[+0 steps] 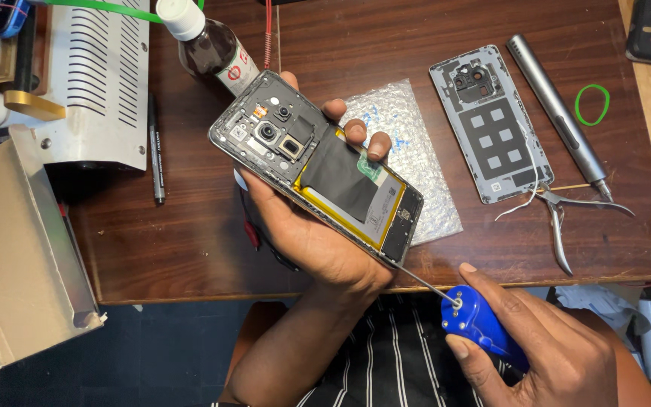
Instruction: The person holds a disassembled smartphone in one hand and uses a blue electric screwdriver to unscrew screws from its frame, repositioning the phone repeatedly to reach different screws. The phone's back cover and mid-frame lie on the workbench beside a bottle of liquid, pliers, and a marker.
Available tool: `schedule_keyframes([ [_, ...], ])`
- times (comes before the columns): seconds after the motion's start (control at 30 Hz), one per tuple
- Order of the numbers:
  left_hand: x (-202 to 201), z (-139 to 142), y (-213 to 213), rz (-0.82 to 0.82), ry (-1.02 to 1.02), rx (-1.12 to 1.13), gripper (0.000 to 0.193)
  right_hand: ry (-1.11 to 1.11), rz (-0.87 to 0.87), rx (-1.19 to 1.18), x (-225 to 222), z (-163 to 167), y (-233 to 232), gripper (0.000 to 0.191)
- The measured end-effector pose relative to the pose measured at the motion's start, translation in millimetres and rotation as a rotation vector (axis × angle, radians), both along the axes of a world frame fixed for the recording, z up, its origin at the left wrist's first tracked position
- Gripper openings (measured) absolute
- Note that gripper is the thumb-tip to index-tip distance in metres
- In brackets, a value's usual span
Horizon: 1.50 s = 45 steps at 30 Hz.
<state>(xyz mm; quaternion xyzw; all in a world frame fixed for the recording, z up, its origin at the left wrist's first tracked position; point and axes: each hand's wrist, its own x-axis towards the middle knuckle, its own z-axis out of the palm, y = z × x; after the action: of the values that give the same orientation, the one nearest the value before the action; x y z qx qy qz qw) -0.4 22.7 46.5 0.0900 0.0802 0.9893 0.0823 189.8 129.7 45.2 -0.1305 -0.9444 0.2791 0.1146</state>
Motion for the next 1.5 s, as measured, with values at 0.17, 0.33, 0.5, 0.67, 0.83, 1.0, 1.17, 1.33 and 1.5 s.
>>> schedule_keyframes([
  [0.17, 0, -1, 0, -0.005, -0.009, 0.006, 0.066, -0.026, -0.011, -0.015, 0, 1, 0, 0.06],
  [0.33, 0, -1, 1, -0.015, -0.006, 0.018, 0.066, -0.032, -0.01, -0.007, 1, 1, 0, 0.061],
  [0.5, 0, -1, 1, -0.036, -0.016, 0.015, 0.065, -0.001, -0.004, 0.003, 1, 1, 1, 0.06],
  [0.67, 1, -1, 3, -0.015, -0.016, -0.026, 0.065, -0.001, -0.018, -0.004, -1, 4, -2, 0.061],
  [0.83, 3, -2, 5, -0.035, 0.004, 0.017, 0.065, 0.006, -0.027, -0.027, -3, 6, -4, 0.059],
  [1.0, 3, -5, 5, -0.056, 0.009, 0.046, 0.066, 0.015, -0.047, -0.053, -4, 6, -2, 0.058],
  [1.17, 6, -3, 4, -0.097, -0.027, 0.035, 0.067, 0.003, -0.07, -0.116, -7, 8, -2, 0.058],
  [1.33, 20, -2, 8, -0.123, -0.039, 0.003, 0.069, 0.039, -0.035, -0.119, -15, 16, -7, 0.057],
  [1.5, 25, -5, 9, -0.107, -0.052, 0.022, 0.068, 0.128, 0.051, -0.06, -24, 20, -13, 0.058],
])
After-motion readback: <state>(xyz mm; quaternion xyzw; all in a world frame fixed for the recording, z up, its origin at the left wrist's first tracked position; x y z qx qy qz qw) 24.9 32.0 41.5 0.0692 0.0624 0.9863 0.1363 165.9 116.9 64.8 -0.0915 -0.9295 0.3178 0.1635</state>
